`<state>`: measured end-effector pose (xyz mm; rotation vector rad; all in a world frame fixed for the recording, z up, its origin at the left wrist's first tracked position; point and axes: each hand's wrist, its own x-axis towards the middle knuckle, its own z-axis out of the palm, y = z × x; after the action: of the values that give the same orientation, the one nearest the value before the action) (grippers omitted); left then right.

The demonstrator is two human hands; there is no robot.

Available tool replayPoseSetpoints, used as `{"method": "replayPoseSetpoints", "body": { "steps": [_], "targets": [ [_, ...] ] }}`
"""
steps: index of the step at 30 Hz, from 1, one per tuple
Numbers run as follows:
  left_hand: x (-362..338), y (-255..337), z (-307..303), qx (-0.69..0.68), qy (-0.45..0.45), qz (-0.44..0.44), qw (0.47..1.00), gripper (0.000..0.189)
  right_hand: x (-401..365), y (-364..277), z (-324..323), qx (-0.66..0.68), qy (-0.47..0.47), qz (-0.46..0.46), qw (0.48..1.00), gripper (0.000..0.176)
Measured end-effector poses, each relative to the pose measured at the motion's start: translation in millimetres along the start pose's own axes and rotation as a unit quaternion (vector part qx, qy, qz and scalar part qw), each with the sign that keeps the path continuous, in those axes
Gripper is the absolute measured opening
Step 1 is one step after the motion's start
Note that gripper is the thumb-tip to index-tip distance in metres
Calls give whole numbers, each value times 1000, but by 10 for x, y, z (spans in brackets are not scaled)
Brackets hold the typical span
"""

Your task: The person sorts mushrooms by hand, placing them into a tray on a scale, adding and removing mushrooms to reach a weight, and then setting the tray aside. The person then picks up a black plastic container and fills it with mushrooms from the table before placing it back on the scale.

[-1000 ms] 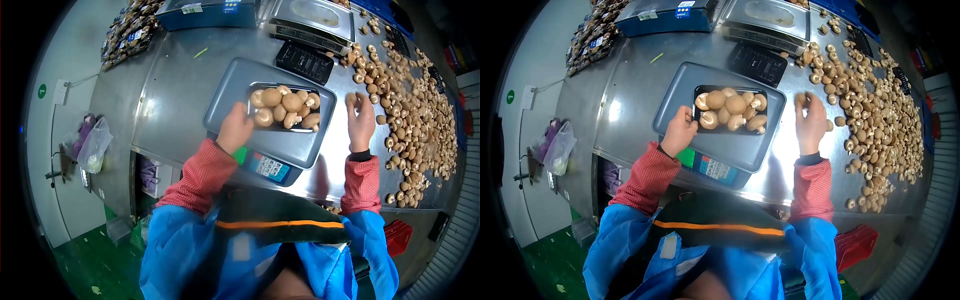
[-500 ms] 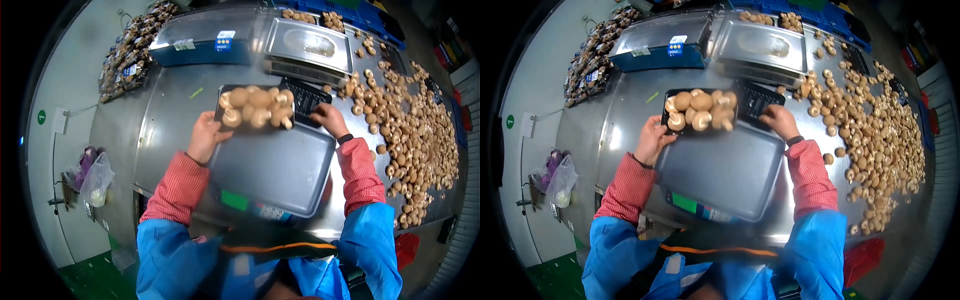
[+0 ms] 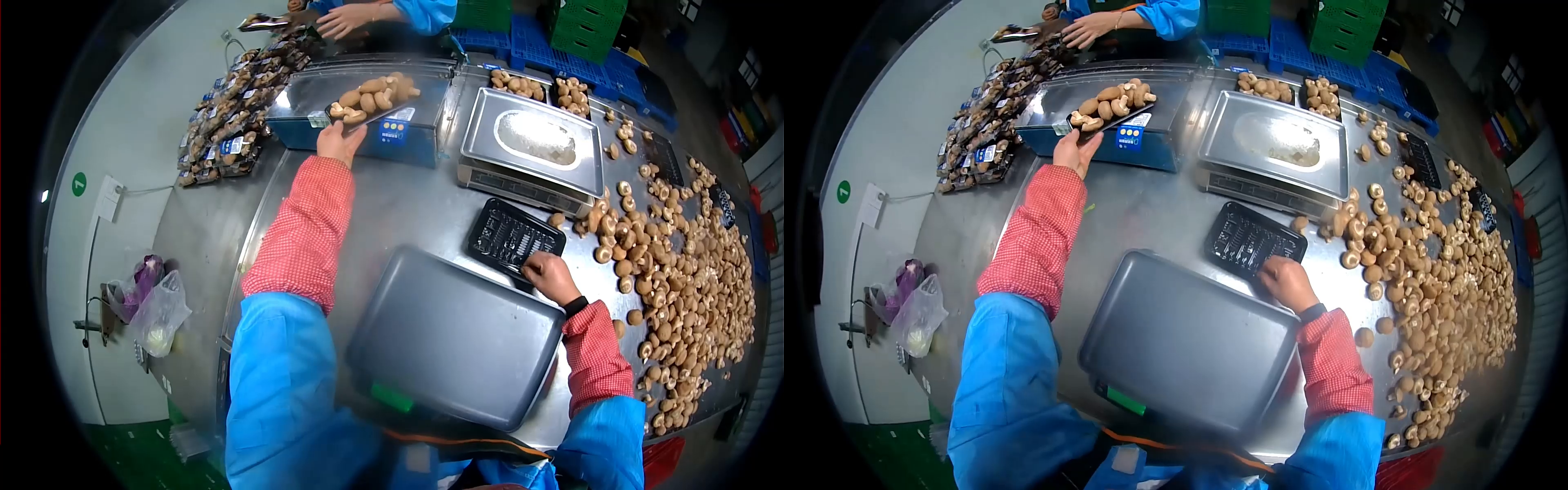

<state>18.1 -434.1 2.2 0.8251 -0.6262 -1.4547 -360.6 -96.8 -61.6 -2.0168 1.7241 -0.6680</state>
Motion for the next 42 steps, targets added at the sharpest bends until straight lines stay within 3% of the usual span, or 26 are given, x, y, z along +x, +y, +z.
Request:
{"method": "replayPoseSetpoints", "body": {
  "steps": [1, 2, 4, 6, 10, 13, 15, 16, 18, 20, 21, 22, 23, 24, 26, 27, 29, 32, 34, 36, 38, 41, 42],
  "targets": [
    [-86, 15, 75, -15, -27, -24, 999, 51, 4, 7, 8, 3, -2, 12, 1000, 10],
    [-188, -56, 210, 18, 82, -30, 996, 63, 10, 12, 10, 6, -3, 23, 1000, 9],
    [-511, -154, 321, 83, 61, -65, 993, 66, 19, -11, -14, 39, 28, 26, 998, 9],
    [-847, -327, 315, 102, -13, -123, 987, 73, -8, -97, -128, 93, 67, 46, 992, 10],
    [-1728, -426, 525, 101, -229, -281, 926, 78, -232, -537, -607, 34, 232, 16, 972, 9],
    [-2493, -352, 1018, 139, -331, -348, 866, 79, -617, -819, -610, -70, 319, -124, 937, 14],
    [-2834, -426, 1242, 162, -390, -372, 827, 75, -985, -1018, -438, -97, 301, -132, 939, 19],
    [-3059, -457, 1399, 197, -356, -330, 852, 64, -1170, -1114, -373, -110, 291, -129, 942, 19],
    [-3175, -762, 1435, 287, -417, -262, 822, 54, -1529, -1294, -328, -116, 270, -80, 952, 23],
    [-3358, -910, 1561, 327, -439, -286, 786, 46, -1913, -1442, -512, -125, 265, 6, 956, 38],
    [-3490, -991, 1624, 348, -446, -287, 773, 43, -2088, -1431, -581, -115, 314, 59, 940, 49],
    [-3614, -1142, 1645, 348, -467, -301, 755, 44, -2271, -1404, -666, -107, 360, 109, 920, 60],
    [-3727, -1316, 1663, 373, -525, -270, 716, 45, -2465, -1359, -737, -106, 349, 189, 912, 69],
    [-3869, -1464, 1709, 394, -580, -236, 673, 46, -2636, -1293, -823, -108, 364, 226, 897, 69],
    [-4222, -1795, 1806, 399, -610, -283, 623, 45, -3033, -1026, -833, 74, 302, 321, 895, 60],
    [-4449, -1881, 1934, 396, -633, -283, 603, 44, -3261, -841, -830, 226, 274, 316, 880, 54],
    [-4777, -2141, 2138, 366, -677, -290, 570, 42, -3670, -719, -898, 448, 243, 305, 804, 42],
    [-5055, -2552, 2391, 350, -712, -318, 519, 43, -4286, -528, -812, 461, 286, 377, 750, 46],
    [-5270, -2595, 2653, 386, -684, -355, 508, 44, -4698, -280, -647, 414, 417, 443, 678, 46],
    [-5074, -3212, 2598, 418, -709, -221, 522, 47, -5096, -65, -638, 153, 481, 533, 679, 45],
    [-4893, -3636, 2679, 442, -702, -128, 543, 49, -5405, 138, -740, 65, 501, 537, 675, 42],
    [-5092, -3908, 2864, 516, -656, -147, 532, 45, -5461, 337, -966, -3, 469, 602, 646, 40],
    [-5220, -3984, 2895, 494, -700, -14, 515, 39, -5396, 331, -1035, -13, 466, 607, 643, 41]
  ]
}}
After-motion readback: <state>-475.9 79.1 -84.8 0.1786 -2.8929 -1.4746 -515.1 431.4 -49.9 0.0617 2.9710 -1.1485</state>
